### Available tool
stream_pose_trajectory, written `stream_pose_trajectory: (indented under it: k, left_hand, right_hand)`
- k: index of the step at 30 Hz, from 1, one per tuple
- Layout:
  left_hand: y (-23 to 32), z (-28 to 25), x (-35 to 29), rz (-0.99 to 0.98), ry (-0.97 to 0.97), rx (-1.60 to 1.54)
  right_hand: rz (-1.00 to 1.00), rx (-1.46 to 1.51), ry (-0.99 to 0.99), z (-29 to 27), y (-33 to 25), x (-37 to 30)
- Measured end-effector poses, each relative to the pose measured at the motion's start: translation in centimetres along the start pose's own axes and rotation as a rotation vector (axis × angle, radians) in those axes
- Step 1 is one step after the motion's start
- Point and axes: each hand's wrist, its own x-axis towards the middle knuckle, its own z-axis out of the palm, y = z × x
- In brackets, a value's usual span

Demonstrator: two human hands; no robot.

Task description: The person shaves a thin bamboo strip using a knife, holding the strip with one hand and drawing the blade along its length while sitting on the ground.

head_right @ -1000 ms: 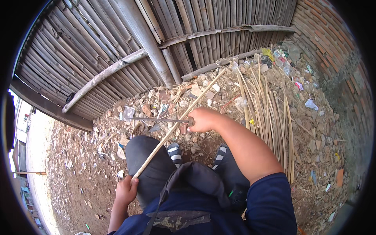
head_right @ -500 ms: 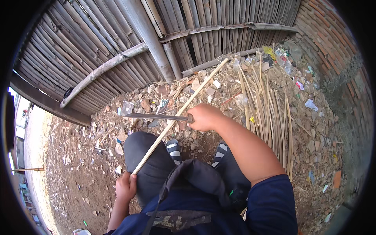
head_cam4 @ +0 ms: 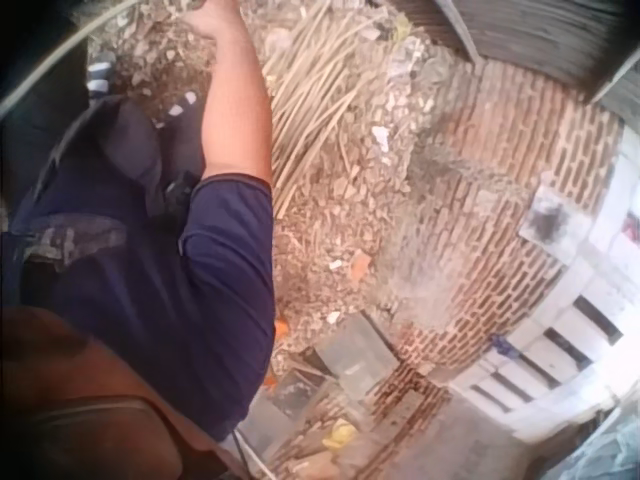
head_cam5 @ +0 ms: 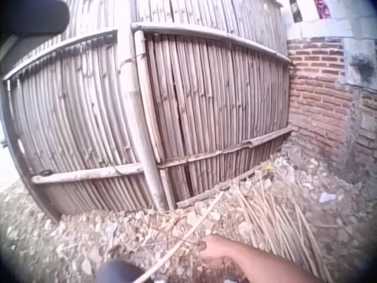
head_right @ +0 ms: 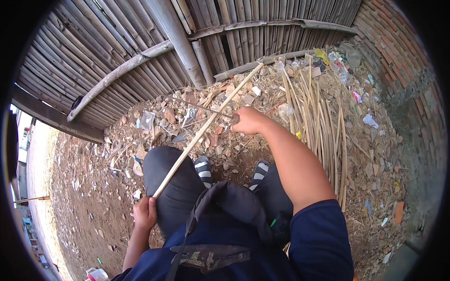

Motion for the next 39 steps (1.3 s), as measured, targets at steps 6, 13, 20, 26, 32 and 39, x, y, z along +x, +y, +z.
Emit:
stream_pose_trajectory:
  k: [6, 13, 20, 26, 32, 39]
  left_hand:
    - [0.2, -1.1, -0.4, -0.068, -0.044, -0.005]
    - [-0.2, -0.2, 0.2, -0.033, -0.004, -0.055]
    - [-0.4, -0.4, -0.9, -0.032, -0.008, 0.005]
    - [-1.0, -0.7, -0.3, 0.009, -0.035, 0.013]
    - [-0.2, -0.8, -0.6, -0.043, -0.028, 0.026]
    - [1.3, -1.6, -0.4, -0.041, -0.051, 0.05]
  right_hand:
    - [-0.096, 0.045, 0.087, 0.3, -2.3, -0.6]
    - [0.081, 0.045, 0.091, -0.4, 2.7, 0.4]
    - [-0.022, -0.014, 0.038, -0.5, -2.0, -0.8]
    - [0.264, 0.124, 0.033, -1.5, 4.4, 0.9]
    - [0.092, 0.107, 0.152, -1.5, 1.2, 0.3]
    - [-0.083, -0.101, 0.191, -1.4, -1.7, -2.5]
